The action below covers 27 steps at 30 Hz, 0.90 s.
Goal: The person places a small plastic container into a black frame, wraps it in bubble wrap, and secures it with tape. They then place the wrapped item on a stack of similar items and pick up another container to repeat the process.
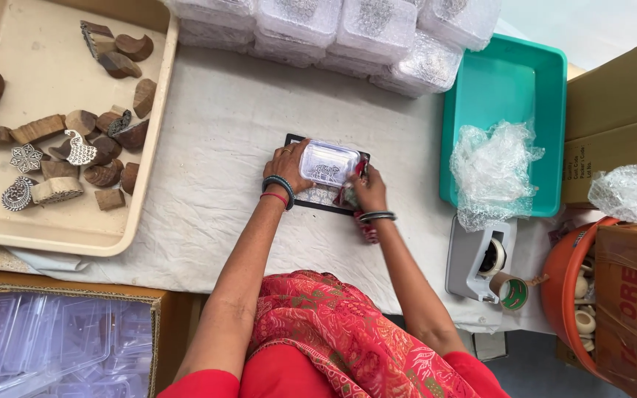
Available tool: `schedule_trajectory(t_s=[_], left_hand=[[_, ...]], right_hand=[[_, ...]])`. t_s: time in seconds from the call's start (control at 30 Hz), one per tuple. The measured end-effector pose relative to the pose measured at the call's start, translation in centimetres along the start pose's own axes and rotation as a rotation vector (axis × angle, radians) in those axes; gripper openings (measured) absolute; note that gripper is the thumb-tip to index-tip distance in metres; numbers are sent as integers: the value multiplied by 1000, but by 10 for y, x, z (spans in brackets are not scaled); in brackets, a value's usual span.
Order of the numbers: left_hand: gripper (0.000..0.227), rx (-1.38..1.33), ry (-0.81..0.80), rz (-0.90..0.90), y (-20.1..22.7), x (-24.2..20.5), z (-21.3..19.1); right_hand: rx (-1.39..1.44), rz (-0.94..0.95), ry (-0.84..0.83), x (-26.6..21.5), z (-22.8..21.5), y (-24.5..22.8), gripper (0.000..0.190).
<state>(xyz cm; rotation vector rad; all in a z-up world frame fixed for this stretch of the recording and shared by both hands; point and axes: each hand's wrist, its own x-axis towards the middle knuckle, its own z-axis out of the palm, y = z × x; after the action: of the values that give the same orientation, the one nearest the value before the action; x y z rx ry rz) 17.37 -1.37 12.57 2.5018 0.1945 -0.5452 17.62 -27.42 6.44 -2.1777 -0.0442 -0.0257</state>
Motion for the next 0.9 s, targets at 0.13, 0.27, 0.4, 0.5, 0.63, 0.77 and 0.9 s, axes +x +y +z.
schedule_trajectory(t_s=[0.13,0.27,0.4,0.5,0.63,0.77,0.9], left_hand=[[122,-20,18,-4,-4,4,8],[122,-21,37,12,-6,5,14],[127,-12,15,53,-6,-1,9],[136,-171,119,108,-16,10,37],[141,-136,210,-8,-5,9,55],[146,-220,217,-61,3,-1,47],[152,-308,178,-81,9,-8,30]], right_hand=[[-252,-5,46,-20,7,-16,49],[-287,234,-152,-39,-18,-23,49],[-156,111,-251,-36,-46,-31,39],[-352,7,-11,-2,-64,-77,30],[-415,-116,-23,58,-45,-71,36],[-670,-125,-352,98,-2,-82,34],[-749,-209,-592,120,30,-108,28]])
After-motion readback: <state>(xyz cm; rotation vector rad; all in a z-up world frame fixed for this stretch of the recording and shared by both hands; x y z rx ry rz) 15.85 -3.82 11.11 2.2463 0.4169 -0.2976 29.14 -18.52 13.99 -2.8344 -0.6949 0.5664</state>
